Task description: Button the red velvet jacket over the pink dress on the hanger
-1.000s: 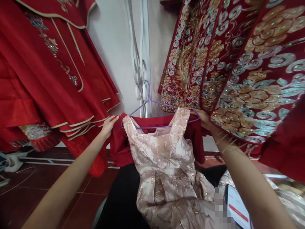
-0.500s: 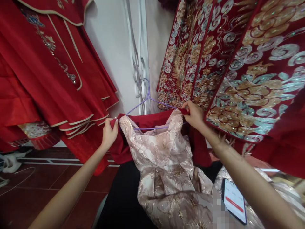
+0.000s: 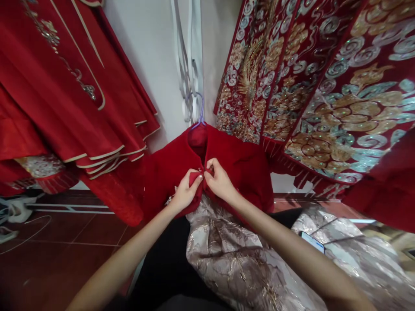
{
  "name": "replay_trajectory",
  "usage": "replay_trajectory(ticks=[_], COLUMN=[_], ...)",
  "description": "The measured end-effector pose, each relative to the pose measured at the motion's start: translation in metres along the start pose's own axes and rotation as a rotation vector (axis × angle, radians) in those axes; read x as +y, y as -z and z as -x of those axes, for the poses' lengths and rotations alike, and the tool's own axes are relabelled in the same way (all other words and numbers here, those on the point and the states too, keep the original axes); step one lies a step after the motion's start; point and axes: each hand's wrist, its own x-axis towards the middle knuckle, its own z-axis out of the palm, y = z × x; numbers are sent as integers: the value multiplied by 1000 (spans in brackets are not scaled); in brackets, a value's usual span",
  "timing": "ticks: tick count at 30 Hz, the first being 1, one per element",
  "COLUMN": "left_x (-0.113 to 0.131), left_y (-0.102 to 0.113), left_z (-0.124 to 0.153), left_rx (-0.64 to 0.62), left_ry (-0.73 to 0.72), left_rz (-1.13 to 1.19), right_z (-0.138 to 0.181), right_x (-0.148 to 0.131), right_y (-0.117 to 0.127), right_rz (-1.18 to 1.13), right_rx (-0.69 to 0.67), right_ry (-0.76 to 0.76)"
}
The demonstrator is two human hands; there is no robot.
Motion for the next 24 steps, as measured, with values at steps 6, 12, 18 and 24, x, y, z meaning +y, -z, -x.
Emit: replay_trajectory(ticks=[6, 12, 18, 24], left_x=[-8, -1, 1, 8], left_y=[12, 15, 14, 18], left_z=[2, 0, -5, -7], left_rx=[143, 207, 198, 159], left_ry=[13, -16, -39, -81], left_rz=[-97, -45, -67, -173], right_z=[17, 21, 22, 20], right_x=[0, -2, -9, -13], right_y=[15, 19, 17, 14], right_rz=[-11, -75, 132, 215], right_rx=[-41, -101, -79, -118], right_ry=[-119, -56, 179, 249])
